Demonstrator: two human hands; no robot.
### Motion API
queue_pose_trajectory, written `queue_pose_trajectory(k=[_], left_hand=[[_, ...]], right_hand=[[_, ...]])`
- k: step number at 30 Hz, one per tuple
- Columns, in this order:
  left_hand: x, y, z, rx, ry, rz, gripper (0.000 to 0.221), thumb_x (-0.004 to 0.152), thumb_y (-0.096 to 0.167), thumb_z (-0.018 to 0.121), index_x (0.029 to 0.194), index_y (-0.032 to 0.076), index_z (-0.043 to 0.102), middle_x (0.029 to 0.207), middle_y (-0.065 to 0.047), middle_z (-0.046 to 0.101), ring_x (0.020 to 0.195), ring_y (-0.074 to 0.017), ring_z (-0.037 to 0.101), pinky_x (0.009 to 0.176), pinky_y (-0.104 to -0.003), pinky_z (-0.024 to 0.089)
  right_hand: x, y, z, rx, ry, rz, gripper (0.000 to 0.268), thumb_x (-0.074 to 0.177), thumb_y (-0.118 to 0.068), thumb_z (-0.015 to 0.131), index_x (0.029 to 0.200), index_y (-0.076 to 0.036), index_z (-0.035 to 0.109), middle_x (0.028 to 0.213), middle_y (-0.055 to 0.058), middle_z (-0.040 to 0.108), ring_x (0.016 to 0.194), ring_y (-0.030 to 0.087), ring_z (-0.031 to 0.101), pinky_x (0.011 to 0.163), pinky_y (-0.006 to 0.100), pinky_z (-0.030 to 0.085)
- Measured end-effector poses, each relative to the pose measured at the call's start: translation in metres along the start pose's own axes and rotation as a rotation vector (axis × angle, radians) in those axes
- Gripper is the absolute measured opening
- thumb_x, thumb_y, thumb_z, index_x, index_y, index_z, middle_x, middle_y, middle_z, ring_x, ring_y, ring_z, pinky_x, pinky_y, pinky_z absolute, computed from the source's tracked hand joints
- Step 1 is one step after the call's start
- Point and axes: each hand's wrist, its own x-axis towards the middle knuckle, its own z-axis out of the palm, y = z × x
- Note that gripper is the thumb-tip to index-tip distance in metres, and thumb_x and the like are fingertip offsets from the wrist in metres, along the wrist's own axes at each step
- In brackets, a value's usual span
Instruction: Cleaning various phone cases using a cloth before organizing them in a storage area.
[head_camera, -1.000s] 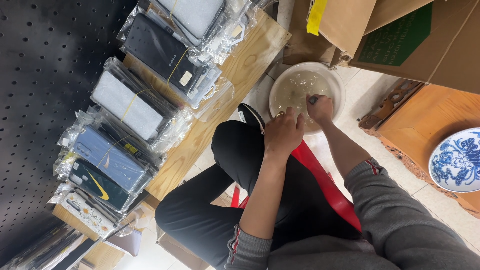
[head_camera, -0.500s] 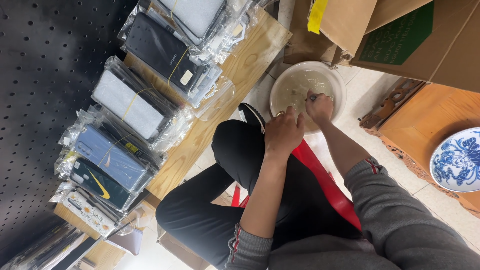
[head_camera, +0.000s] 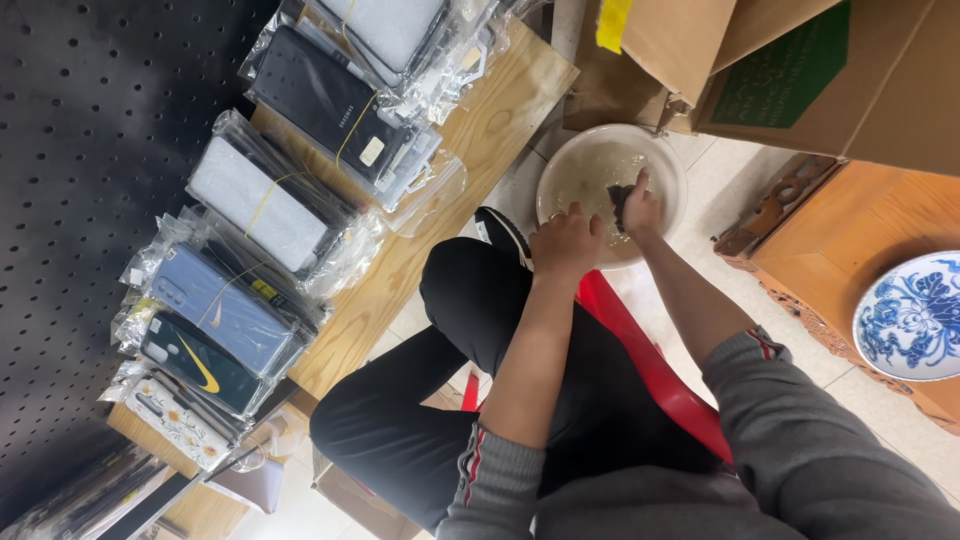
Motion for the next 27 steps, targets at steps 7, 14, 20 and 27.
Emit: queue_pose_trajectory(k=[7,14,20,27], left_hand=[[0.011,0.005,-0.012,-0.088,-0.127,-0.027,0.053,0.098,0.042,0.034,0.126,0.005,0.06,0.108,-0.023,0.072,0.101,-0.0406,0.073,0.085,-0.053,0.056],[0.023,-0.008,0.01,-0.065,-0.071,0.026,0.052,0.096,0.04,0.042,0.127,0.003,0.059,0.106,-0.025,0.07,0.099,-0.0435,0.073,0.081,-0.054,0.058],[0.004,0.0,-0.014,-0.177,-0.112,0.2,0.077,0.083,0.024,0.074,0.149,0.018,0.035,0.139,-0.022,0.055,0.13,-0.0469,0.053,0.098,-0.065,0.049],[-0.029,0.022,-0.063,-0.484,-0.04,0.381,0.121,0.057,0.031,0.096,0.157,0.019,0.03,0.151,-0.028,0.038,0.134,-0.0577,0.043,0.101,-0.074,0.045]], right_hand=[[0.046,0.068,-0.003,0.042,-0.092,-0.139,0.021,0.096,-0.028,0.067,0.109,-0.011,0.067,0.091,0.013,0.065,0.078,0.027,0.068,0.079,0.039,0.053],[-0.043,-0.001,-0.062,0.076,-0.105,-0.458,0.017,0.086,-0.016,0.087,0.093,-0.006,0.075,0.118,0.013,0.073,0.111,0.031,0.068,0.103,0.043,0.051],[-0.121,-0.056,-0.106,0.092,-0.03,-0.99,0.011,0.089,-0.003,0.085,0.092,-0.003,0.075,0.095,0.01,0.075,0.093,0.029,0.073,0.088,0.04,0.055],[-0.14,-0.071,-0.122,0.497,-0.047,-0.859,0.011,0.097,0.008,0.077,0.103,0.005,0.068,0.107,0.016,0.075,0.087,0.019,0.073,0.065,0.027,0.059]])
